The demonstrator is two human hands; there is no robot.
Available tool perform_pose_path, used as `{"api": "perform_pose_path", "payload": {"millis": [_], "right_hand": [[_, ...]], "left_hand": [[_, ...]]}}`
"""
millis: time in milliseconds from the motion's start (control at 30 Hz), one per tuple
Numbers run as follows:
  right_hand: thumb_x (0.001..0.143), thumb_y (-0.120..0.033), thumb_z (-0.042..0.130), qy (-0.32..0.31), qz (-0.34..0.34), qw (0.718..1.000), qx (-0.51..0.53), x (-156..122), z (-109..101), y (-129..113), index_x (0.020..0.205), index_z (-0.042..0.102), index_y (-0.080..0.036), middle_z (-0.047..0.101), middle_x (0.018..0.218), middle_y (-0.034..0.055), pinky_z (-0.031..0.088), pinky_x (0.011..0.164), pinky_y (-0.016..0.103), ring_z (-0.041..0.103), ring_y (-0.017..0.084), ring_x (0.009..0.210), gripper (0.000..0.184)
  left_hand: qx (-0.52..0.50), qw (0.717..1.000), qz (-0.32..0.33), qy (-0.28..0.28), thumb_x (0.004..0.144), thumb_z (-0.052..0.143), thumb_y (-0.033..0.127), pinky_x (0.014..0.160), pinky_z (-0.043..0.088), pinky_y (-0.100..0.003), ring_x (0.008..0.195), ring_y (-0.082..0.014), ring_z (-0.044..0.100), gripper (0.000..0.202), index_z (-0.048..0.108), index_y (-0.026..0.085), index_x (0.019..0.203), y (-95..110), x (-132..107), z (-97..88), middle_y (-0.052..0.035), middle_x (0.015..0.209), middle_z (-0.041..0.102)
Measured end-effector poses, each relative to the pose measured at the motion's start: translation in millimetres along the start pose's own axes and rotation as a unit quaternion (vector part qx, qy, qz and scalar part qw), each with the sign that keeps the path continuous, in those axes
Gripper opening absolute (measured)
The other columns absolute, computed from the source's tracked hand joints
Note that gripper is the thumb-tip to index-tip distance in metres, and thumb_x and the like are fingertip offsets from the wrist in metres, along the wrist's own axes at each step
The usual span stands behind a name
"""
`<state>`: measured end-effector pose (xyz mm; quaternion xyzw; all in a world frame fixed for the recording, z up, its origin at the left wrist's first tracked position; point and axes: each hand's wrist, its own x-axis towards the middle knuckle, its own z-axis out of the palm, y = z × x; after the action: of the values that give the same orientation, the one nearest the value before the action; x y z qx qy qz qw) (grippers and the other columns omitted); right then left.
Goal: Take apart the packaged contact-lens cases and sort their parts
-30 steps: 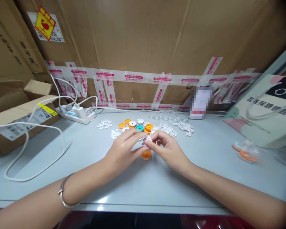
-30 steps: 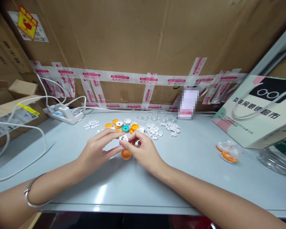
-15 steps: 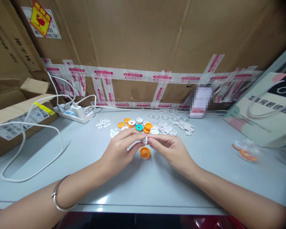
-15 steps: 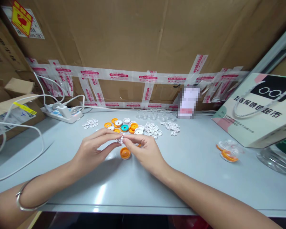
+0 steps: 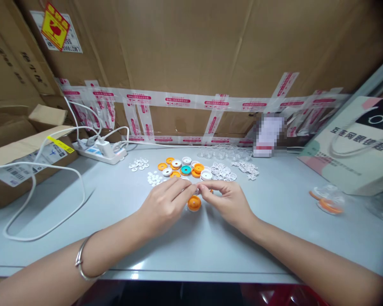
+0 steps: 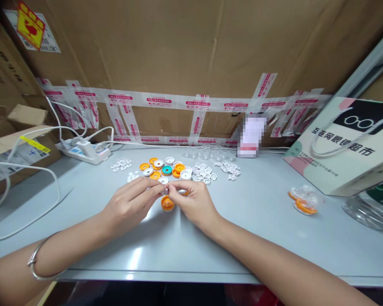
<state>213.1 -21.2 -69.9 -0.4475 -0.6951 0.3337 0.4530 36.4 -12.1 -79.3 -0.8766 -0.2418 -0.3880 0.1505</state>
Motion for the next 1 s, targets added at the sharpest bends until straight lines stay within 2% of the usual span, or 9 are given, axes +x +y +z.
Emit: {"api": "perform_pose_path", "payload": {"millis": [267,667,733,1000], "right_hand": [[0.072,-0.023,0.061,-0.004,0.038,0.999,0.031,0,0,-2,0.084,0.073,-0.023,0.073,0.08,0.0003,0.054,0.071,0.028,0.067,0.018,0.077,0.017],[0.073,-0.027,0.059,0.006,0.032,0.998,0.057,-2,2,2,0.085,0.073,-0.023,0.073,0.079,0.002,0.053,0.075,0.035,0.067,0.021,0.079,0.019],[0.073,-0.029,0.06,-0.002,0.041,0.996,0.074,-1,2,3,0.084,0.073,-0.022,0.073,0.08,0.0029,0.052,0.076,0.036,0.067,0.021,0.079,0.019],[0.063,-0.031,0.07,-0.019,0.127,0.975,0.182,5,3,4,0.082,0.07,-0.018,0.072,0.08,0.0038,0.052,0.075,0.031,0.066,0.017,0.076,0.023]], "left_hand": [[0.002,1.0,0.005,0.007,0.082,0.049,0.008,0.068,0.05,-0.028,0.08,-0.0152,0.057,0.019,0.057,0.013,0.1,0,1,-1.1,-0.0069,0.091,0.064],[0.059,0.995,0.084,0.014,0.082,0.047,0.006,0.07,0.054,-0.031,0.083,-0.0188,0.061,0.022,0.054,0.008,0.103,3,4,-7.8,-0.0113,0.086,0.065],[0.053,0.995,0.078,0.016,0.083,0.047,0.007,0.069,0.054,-0.031,0.083,-0.0184,0.061,0.022,0.054,0.008,0.103,3,4,-8.3,-0.011,0.087,0.065],[-0.043,0.999,-0.012,0.018,0.082,0.052,0.009,0.074,0.05,-0.027,0.086,-0.0145,0.059,0.022,0.057,0.015,0.102,-3,-1,2.7,-0.006,0.095,0.065]]}}
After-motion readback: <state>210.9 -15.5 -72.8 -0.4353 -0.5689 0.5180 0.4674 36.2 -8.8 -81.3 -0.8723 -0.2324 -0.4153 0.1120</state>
